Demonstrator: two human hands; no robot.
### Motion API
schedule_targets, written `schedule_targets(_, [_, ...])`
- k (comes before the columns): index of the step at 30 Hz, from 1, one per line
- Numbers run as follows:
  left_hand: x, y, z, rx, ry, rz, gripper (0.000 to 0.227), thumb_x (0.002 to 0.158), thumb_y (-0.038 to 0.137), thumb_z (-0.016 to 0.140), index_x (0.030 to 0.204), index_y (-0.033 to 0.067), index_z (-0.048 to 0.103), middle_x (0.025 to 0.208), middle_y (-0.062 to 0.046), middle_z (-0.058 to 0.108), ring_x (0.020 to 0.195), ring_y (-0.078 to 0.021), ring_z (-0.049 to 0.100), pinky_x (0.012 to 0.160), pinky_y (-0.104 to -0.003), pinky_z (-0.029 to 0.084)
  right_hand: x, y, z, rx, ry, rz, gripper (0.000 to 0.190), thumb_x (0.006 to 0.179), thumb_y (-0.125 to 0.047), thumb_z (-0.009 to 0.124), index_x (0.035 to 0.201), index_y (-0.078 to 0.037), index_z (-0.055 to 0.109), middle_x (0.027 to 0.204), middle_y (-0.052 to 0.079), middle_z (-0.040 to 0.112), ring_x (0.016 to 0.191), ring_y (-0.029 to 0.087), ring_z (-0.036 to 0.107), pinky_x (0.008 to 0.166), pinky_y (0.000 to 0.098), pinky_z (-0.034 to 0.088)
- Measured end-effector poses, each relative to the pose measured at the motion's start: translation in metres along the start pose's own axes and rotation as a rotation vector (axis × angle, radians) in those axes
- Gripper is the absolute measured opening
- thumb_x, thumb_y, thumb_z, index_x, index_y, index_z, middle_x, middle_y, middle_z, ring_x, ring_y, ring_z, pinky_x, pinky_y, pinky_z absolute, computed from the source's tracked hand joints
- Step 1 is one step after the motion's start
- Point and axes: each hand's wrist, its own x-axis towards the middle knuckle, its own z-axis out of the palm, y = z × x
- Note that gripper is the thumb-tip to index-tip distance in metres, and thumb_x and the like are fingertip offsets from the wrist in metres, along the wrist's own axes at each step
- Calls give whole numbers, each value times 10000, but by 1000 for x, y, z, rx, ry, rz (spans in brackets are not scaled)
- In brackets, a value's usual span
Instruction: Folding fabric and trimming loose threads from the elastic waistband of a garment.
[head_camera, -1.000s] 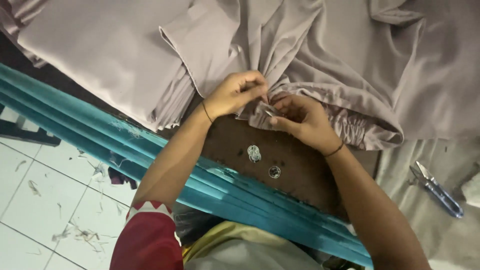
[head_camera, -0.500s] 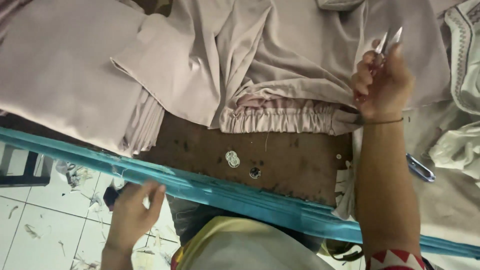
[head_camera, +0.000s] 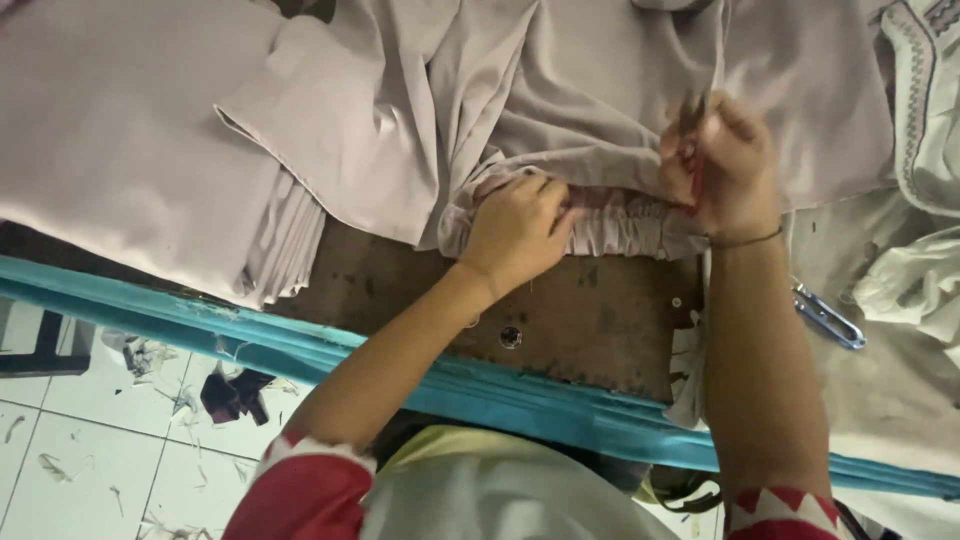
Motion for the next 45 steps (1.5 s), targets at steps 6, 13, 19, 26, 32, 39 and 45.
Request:
schedule_targets(6, [12, -24, 47, 234, 9, -172, 181, 826, 227, 705, 874, 76, 619, 744, -115, 643, 707, -352, 710, 601, -458, 570, -1, 36, -5, -3, -33, -7, 189, 951, -164, 669, 924, -12, 559, 799, 282, 578, 313, 163, 395, 236, 284, 308])
schedule_targets(13, [10, -25, 39, 224, 126, -62, 124, 754, 195, 651, 781, 168, 533, 662, -28, 568, 648, -290, 673, 558, -399, 526, 8, 52, -9, 36, 24, 104, 142, 968, -48, 641, 1073, 41, 608, 735, 259, 587, 332, 197, 433, 300, 265, 297])
schedule_targets(19, [13, -13, 18, 31, 165, -18, 134, 756, 161, 659, 791, 175, 530, 602, -23, 536, 598, -281, 640, 563, -374, 510, 7, 47, -6, 0, -2, 120, 140, 981, -55, 631, 1087, 34, 608, 751, 257, 615, 372, 203, 490, 321, 254, 316])
schedule_targets(26, [12, -9, 5, -537, 308, -115, 78, 804, 88, 673, 816, 161, 646, 573, 2, 533, 526, -155, 550, 505, -263, 468, 9, 47, -4, 30, -33, 127, 153, 985, -57, 617, 1097, 46, 602, 743, 252, 607, 365, 196, 499, 307, 249, 330])
schedule_targets(32, [10, -18, -3, -513, 371, -90, 46, 914, 88, 614, 874, 111, 621, 663, -70, 585, 579, -220, 581, 540, -305, 483, 9, 48, -5, -20, -49, 110, 134, 980, -2, 624, 1104, 40, 601, 764, 258, 642, 371, 183, 490, 325, 231, 324])
schedule_targets(39, [22, -6, -19, -580, 402, -34, 108, 1032, 152, 514, 941, 101, 537, 906, -77, 624, 702, -207, 586, 622, -301, 500, -1, 32, 32, -460, -54, 69, 271, 847, 57, 798, 1095, 62, 689, 807, 133, 669, 638, 144, 631, 506, 243, 485])
schedule_targets(45, [24, -6, -21, -554, 409, -26, 115, 1030, 161, 519, 929, 109, 539, 894, -60, 629, 677, -198, 555, 613, -303, 499, -2, 21, 45, -647, -143, 73, 315, 837, -4, 851, 1122, 25, 719, 792, 135, 701, 719, 156, 636, 641, 292, 534])
